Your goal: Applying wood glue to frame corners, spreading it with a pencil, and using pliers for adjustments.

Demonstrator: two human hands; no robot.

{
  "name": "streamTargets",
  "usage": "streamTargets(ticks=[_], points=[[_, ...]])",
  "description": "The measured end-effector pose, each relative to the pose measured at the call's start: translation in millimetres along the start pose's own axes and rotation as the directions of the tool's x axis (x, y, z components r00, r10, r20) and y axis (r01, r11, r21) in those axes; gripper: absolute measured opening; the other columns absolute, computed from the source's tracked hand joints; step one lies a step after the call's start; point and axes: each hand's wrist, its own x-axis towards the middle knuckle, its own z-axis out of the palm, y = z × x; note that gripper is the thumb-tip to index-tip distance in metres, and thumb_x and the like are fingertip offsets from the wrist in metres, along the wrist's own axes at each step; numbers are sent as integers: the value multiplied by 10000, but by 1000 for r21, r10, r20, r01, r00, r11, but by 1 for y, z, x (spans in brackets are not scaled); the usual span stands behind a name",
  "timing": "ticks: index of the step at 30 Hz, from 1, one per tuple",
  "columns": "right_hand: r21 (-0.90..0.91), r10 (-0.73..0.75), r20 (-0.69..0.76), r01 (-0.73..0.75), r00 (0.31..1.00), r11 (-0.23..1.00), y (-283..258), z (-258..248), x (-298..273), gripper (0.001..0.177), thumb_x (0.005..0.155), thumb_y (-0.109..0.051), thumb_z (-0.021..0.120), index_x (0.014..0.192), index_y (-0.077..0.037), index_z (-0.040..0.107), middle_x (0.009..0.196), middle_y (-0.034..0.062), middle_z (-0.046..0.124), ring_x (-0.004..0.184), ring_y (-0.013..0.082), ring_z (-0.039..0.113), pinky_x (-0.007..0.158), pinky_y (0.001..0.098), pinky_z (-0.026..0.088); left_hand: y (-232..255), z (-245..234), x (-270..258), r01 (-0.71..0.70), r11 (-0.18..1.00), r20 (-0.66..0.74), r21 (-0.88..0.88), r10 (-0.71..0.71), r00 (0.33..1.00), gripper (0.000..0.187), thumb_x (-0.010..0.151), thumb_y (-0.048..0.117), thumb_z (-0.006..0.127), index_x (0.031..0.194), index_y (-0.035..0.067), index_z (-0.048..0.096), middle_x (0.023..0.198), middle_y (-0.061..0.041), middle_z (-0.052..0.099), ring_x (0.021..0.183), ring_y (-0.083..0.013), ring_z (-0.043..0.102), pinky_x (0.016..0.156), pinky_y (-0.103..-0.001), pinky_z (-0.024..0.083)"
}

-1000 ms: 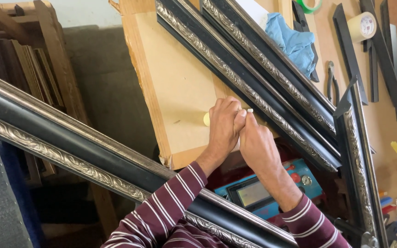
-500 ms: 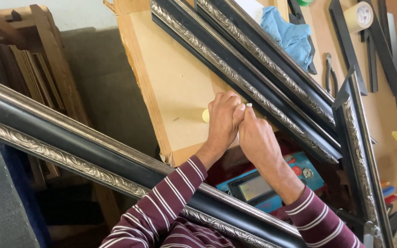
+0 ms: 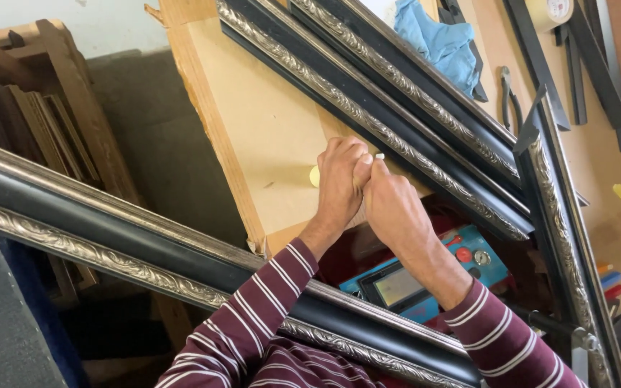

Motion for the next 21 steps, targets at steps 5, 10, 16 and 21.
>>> streamTargets(ticks=[5, 10, 16, 21], points=[[11, 43, 45, -43, 998, 999, 1, 0, 1, 238, 951, -203, 420, 1142, -94, 511, 801, 181, 716, 802, 469, 735, 695, 557, 603, -6, 3, -2, 7, 1000, 27, 27, -8, 1000, 506, 1088, 478, 282, 792, 139, 513, 871, -38, 531, 1050, -315, 559, 863, -435, 439], [-38, 49, 24, -48, 999, 998, -7, -4, 5, 306, 969, -173, 408, 1248, -91, 502, 799, 172, 715, 807, 445, 751, 729, 549, 600, -10, -3, 8, -24, 998, 26, -62, 26, 999, 471, 1104, 438, 310, 856, 106, 534, 938, -98, 565, 1089, -378, 552, 905, -477, 453], [386, 41, -40, -23, 998, 922, -27, -53, -3, 255, 1073, -296, 371, 1156, -119, 534, 822, 265, 675, 886, 513, 685, 703, 616, 513, -25, -33, 8, -59, 935, 208, -350, 139, 968, 275, 1097, 306, 429, 1050, 90, 594, 1141, -124, 604, 1151, -391, 573, 991, -486, 457], [418, 74, -75, -36, 994, 908, -15, -58, -13, 281, 1095, -349, 387, 1013, -195, 608, 713, 136, 636, 824, 423, 702, 722, 514, 554, -28, -38, 5, -58, 895, 274, -442, 196, 941, 247, 1094, 282, 482, 1088, 89, 636, 1171, -112, 616, 1167, -346, 600, 1027, -464, 462]])
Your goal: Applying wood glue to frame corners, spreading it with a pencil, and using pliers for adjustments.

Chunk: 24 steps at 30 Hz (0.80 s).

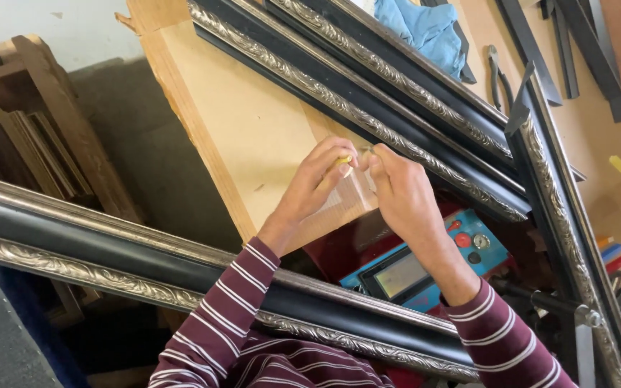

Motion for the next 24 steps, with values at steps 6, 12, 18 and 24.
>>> streamTargets(ticks=[6, 12, 18, 24], points=[[112, -112, -44, 117, 993, 987, 7, 5, -11, 195, 1093, -195, 406, 1118, -146, 593, 651, 117, 550, 636, 334, 562, 662, 459, 512, 18, -2, 5, -11, 999, -6, -36, 11, 1000, 292, 1104, 307, 450, 1028, 103, 644, 1078, -104, 642, 1030, -332, 627, 975, -455, 467], [169, -102, -70, 113, 992, 979, 25, 0, -15, 246, 1094, -231, 444, 930, -177, 619, 674, 53, 591, 656, 281, 583, 699, 385, 522, 21, -8, 4, -10, 998, 26, -65, 12, 1000, 354, 1101, 357, 448, 996, 98, 663, 1045, -104, 657, 1006, -330, 641, 962, -445, 469], [84, -55, -294, 84, 954, 993, 88, -71, 21, 192, 972, 0, 408, 1136, -58, 491, 755, 101, 625, 721, 328, 609, 758, 446, 510, 13, -16, -9, 46, 997, 155, -62, -36, 987, 263, 1045, 351, 591, 1145, 116, 655, 1411, -160, 547, 1297, -397, 581, 1113, -517, 429], [-470, -449, -515, 198, 730, 860, 318, -188, 125, 171, 923, 32, 502, 1090, 3, 522, 985, 168, 596, 890, 362, 583, 802, 479, 444, 21, -17, 2, 511, 844, 210, 163, -536, 818, 706, 858, 61, 711, 1494, 71, 404, 1635, -159, 375, 1508, -311, 365, 1234, -432, 301]])
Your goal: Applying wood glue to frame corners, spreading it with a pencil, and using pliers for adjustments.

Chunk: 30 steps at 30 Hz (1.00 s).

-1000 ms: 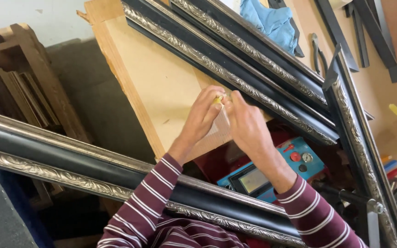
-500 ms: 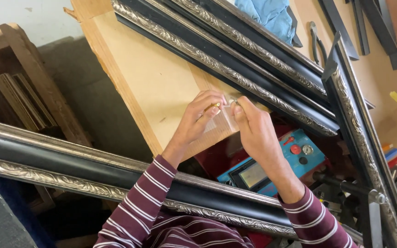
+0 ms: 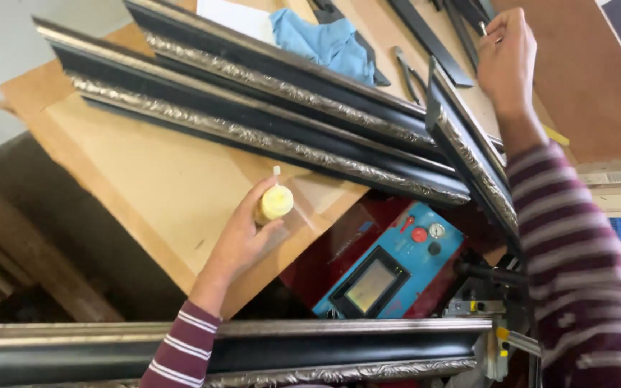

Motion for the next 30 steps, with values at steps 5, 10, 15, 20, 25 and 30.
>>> streamTargets(ticks=[5, 10, 15, 20, 25, 30], points=[[-422, 718, 71, -632, 692, 650, 183, 79, 1, 105, 907, -131, 646, 974, -106, 722, 845, 138, 721, 708, 398, 673, 588, 477, 504, 6, 1, 13, 101, 993, -82, 69, -95, 992, 573, 885, 220, 683, 1418, 110, 502, 1445, -92, 603, 1316, -259, 571, 1101, -423, 409], [-467, 685, 39, -592, 728, 656, 202, 79, -34, 141, 848, -108, 676, 972, -122, 740, 908, 191, 736, 859, 441, 708, 778, 458, 552, -12, -5, 32, 296, 948, -67, 118, -290, 955, 612, 863, 231, 688, 1431, 88, 511, 1363, -101, 663, 1202, -269, 635, 975, -407, 509], [-828, 814, 288, -297, 504, 476, 178, 58, -55, 551, 1176, -228, 234, 1399, 197, 504, 1316, 368, 633, 1128, 548, 659, 856, 559, 475, 12, -26, 22, 262, 961, -29, 87, -260, 965, 593, 877, 325, 629, 1404, 76, 520, 1246, -90, 694, 1053, -229, 659, 835, -357, 546], [-146, 341, 152, -320, 928, 936, -81, -34, -74, 277, 1021, 51, 439, 1263, 150, 530, 1239, 294, 535, 1120, 455, 559, 931, 509, 441, 67, -46, 14, 156, 760, 83, 631, -266, 960, 487, 907, 303, 724, 1341, 143, 573, 1203, -35, 700, 1063, -172, 686, 918, -355, 605], [229, -51, -102, 73, 993, 971, -298, -76, -70, 425, 823, -24, 692, 1237, 2, 602, 1261, 192, 536, 1208, 383, 509, 1052, 499, 384, 79, -48, 23, -92, 495, 123, 864, -30, 992, 208, 886, 278, 745, 1063, 209, 662, 968, -2, 709, 908, -232, 710, 746, -427, 620], [127, -131, 96, 118, 987, 985, -366, -50, -87, 764, 730, -412, 841, 1395, -147, 575, 1409, 75, 569, 1381, 348, 447, 1127, 556, 345, 173, -19, -5, -220, 161, 212, 962, 65, 975, 101, 846, 147, 720, 943, 142, 690, 881, -65, 703, 925, -341, 741, 728, -561, 627]])
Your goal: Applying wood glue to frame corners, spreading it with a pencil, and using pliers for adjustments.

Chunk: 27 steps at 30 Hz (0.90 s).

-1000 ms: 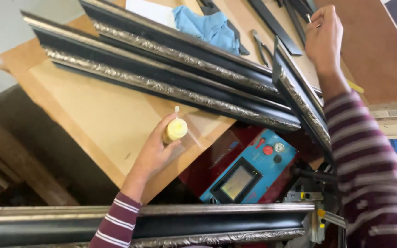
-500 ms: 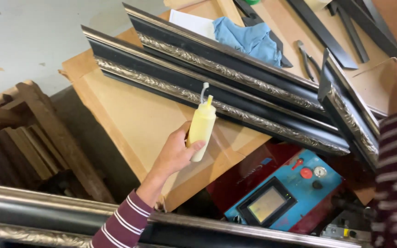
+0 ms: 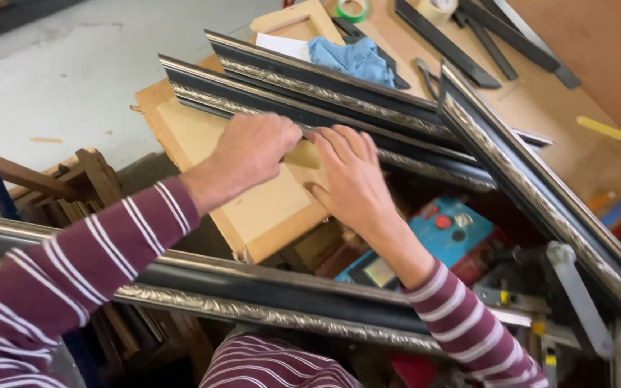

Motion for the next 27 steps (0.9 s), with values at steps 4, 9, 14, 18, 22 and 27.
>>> streamTargets(ticks=[4, 9, 14, 18, 22, 27], points=[[172, 45, 141, -70, 989, 983, 2, 4, 3, 684, 723, -437, 843, 1252, -117, 550, 1076, 72, 700, 1181, 316, 591, 1034, 508, 437, 20, -26, -6, -170, 949, -51, 266, 190, 980, 79, 821, 89, 706, 891, 125, 702, 804, -53, 668, 828, -312, 736, 624, -519, 625], [322, 144, 333, -256, 932, 912, -21, -36, 7, 425, 773, -378, 807, 1061, -97, 669, 972, 163, 744, 1001, 439, 700, 871, 600, 553, 14, -38, -3, -213, 915, -34, 341, 238, 971, 93, 789, 174, 749, 870, 144, 713, 797, -45, 685, 804, -301, 739, 597, -493, 611], [338, 202, 229, -273, 952, 901, -36, -38, 18, 316, 869, -374, 828, 868, -74, 730, 801, 104, 781, 631, 256, 707, 611, 386, 574, 1, -50, 1, -256, 858, -4, 445, 288, 958, 182, 741, 299, 815, 837, 171, 730, 788, -32, 711, 768, -285, 744, 556, -454, 590], [324, 284, 423, -436, 861, 840, -48, -27, 42, 133, 888, -224, 803, 907, -113, 732, 819, 39, 767, 614, 146, 672, 567, 280, 580, -5, -51, 2, -298, 835, 32, 462, 320, 947, 234, 717, 361, 849, 821, 184, 739, 784, -26, 725, 750, -277, 746, 536, -435, 580], [307, 320, 429, -470, 845, 828, -54, -5, 70, 199, 814, -309, 800, 849, -124, 735, 754, 24, 742, 638, 170, 631, 562, 379, 447, -31, -47, 10, -315, 815, 68, 486, 324, 944, 288, 685, 431, 884, 791, 205, 741, 775, -19, 733, 726, -272, 744, 508, -410, 557], [315, 368, 452, -531, 813, 787, -70, 23, 98, 220, 796, -339, 809, 854, -134, 750, 761, 30, 747, 643, 175, 651, 550, 380, 463, -71, -46, 12, -316, 862, 140, 397, 284, 949, 177, 736, 330, 836, 831, 213, 744, 784, -30, 725, 762, -312, 738, 542, -452, 548]])
